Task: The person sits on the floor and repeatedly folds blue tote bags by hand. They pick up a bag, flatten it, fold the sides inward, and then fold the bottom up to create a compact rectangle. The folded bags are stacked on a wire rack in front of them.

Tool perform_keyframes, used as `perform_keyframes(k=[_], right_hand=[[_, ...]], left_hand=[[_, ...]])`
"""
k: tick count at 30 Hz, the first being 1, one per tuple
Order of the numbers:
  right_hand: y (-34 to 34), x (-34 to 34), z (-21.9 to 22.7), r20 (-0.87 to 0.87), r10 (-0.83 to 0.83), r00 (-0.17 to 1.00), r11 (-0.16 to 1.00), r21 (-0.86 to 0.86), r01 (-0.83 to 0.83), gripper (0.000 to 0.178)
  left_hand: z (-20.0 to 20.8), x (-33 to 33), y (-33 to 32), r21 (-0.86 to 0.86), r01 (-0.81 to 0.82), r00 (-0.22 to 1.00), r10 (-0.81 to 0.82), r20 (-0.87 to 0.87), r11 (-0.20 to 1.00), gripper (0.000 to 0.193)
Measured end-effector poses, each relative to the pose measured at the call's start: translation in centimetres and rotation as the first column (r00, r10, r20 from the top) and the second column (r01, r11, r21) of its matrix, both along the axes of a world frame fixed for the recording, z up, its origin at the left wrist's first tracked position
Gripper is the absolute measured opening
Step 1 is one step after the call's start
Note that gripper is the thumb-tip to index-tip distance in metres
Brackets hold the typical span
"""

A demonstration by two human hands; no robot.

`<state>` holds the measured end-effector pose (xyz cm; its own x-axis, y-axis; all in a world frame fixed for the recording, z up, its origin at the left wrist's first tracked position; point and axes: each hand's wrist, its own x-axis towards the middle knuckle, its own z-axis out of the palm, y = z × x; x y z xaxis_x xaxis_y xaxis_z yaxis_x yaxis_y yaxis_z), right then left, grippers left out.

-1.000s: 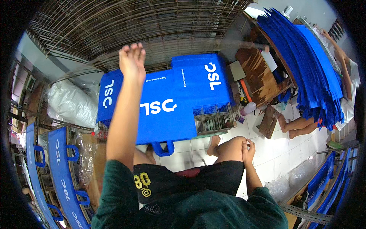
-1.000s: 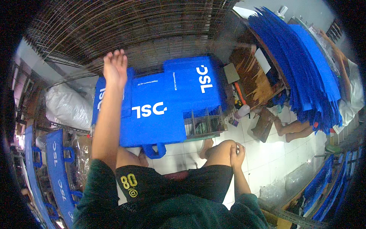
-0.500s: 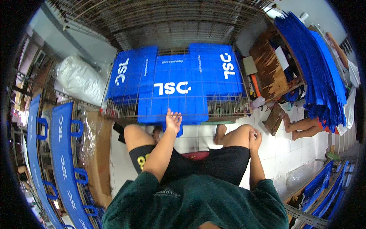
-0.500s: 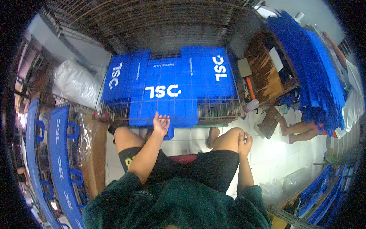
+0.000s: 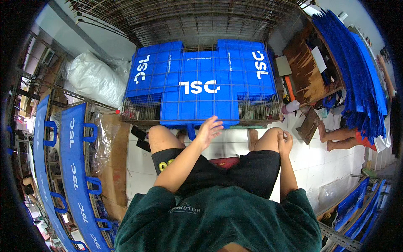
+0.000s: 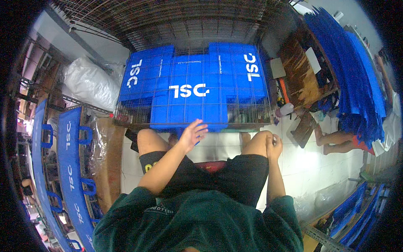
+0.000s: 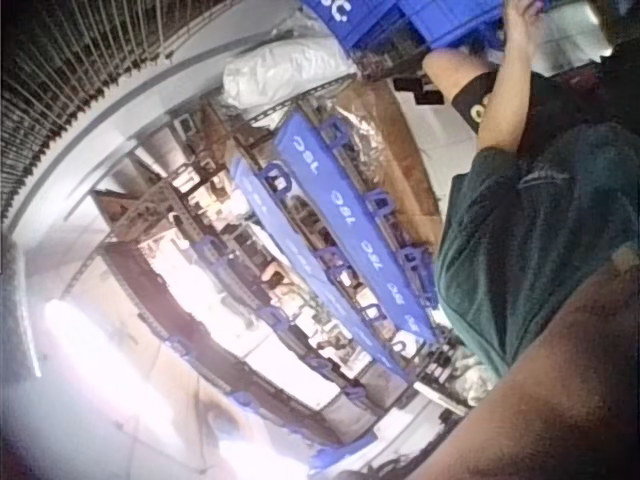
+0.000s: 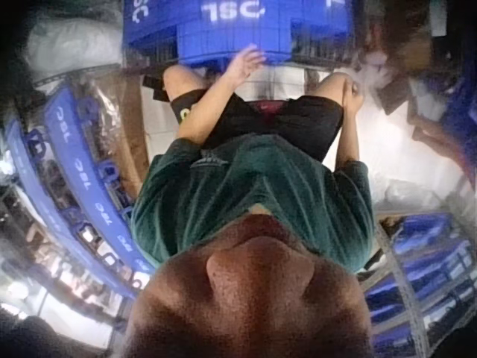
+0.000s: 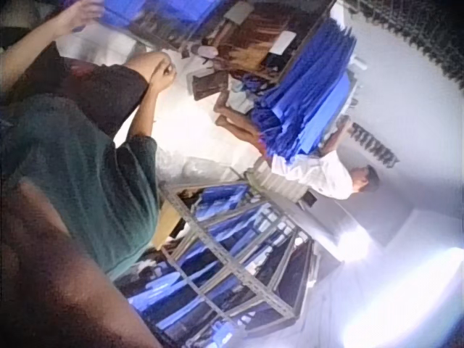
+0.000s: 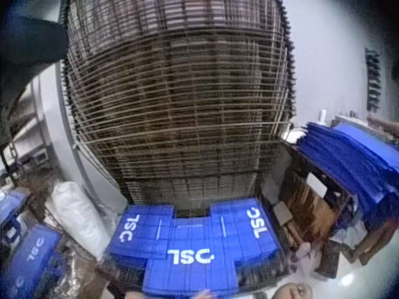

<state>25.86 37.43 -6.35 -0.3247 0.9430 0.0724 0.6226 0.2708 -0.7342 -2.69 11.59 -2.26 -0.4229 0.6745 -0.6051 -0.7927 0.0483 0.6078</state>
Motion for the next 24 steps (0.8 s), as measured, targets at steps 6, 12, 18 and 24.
perform_keyframes(k=[6, 12, 18, 24], right_hand=[[0.3, -1.1, 0.1, 0.021, 0.001, 1.000, 0.999, -0.035, 0.000, 0.044], [0.3, -1.6, 0.7, 0.040, -0.003, 0.999, 0.995, -0.103, 0.007, 0.044], [0.7, -0.1, -0.8, 0.008, -0.031, 0.999, 0.999, -0.038, 0.031, 0.043], [-0.3, 0.5, 2.8, 0.014, -0.058, 0.998, 0.988, 0.141, 0.055, 0.038]], left_hand=[[0.8, 4.0, -5.5, -0.213, 0.482, 0.750, -0.526, -0.400, 0.850, 0.059], [-4.1, 3.4, -4.1, -0.565, 0.410, 0.349, -0.695, -0.628, 0.716, 0.072], [-5.8, 3.3, -4.1, -0.662, 0.472, 0.244, -0.808, -0.536, 0.582, 0.068], [-5.3, 2.9, -1.4, -0.619, 0.495, 0.269, -0.785, -0.558, 0.610, 0.068]])
